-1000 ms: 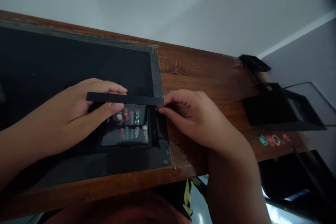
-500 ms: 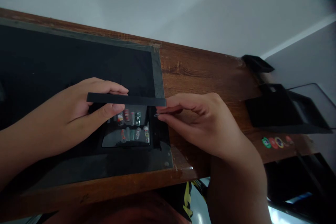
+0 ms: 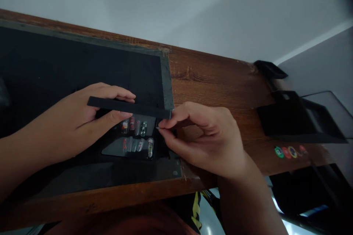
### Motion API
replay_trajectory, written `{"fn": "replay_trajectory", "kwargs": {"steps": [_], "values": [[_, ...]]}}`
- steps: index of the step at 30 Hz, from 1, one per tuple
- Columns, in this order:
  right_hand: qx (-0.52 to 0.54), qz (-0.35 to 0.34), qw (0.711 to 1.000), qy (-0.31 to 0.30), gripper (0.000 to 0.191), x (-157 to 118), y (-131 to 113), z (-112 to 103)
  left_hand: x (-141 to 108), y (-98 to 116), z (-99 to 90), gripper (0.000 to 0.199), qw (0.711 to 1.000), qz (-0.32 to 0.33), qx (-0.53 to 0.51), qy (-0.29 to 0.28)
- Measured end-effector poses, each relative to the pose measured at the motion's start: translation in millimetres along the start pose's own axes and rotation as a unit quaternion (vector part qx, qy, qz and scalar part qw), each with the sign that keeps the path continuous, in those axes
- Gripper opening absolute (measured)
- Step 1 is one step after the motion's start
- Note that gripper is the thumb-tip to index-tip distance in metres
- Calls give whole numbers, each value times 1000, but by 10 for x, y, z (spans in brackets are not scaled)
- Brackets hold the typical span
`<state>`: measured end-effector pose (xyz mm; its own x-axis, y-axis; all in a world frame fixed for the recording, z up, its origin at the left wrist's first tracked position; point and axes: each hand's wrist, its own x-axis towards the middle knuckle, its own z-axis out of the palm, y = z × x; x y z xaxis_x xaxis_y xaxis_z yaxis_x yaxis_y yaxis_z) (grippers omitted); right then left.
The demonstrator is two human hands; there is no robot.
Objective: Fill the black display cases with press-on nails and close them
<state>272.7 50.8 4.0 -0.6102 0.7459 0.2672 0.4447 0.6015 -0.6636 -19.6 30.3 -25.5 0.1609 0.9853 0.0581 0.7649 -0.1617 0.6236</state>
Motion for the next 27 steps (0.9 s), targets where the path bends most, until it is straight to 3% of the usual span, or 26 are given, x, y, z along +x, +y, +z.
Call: {"fn": "replay_trajectory", "kwargs": {"steps": [4, 8, 15, 22, 27], "values": [[-14, -42, 997, 57, 27, -32, -14, 94, 18, 9, -10, 49, 1000, 9, 2, -7], [-65, -28, 994, 89, 22, -48, -68, 160, 55, 51, -35, 51, 999, 40, 12, -5], [-131, -44, 988, 72, 19, -23, 4, 224, 58, 117, -25, 51, 1000, 3, -12, 1], [-159, -42, 985, 43, 20, -33, 17, 228, 57, 115, -40, 50, 999, 39, 4, -13], [-180, -54, 982, 11, 23, -38, 25, 213, 61, 157, -33, 46, 1000, 5, -17, -4]]}}
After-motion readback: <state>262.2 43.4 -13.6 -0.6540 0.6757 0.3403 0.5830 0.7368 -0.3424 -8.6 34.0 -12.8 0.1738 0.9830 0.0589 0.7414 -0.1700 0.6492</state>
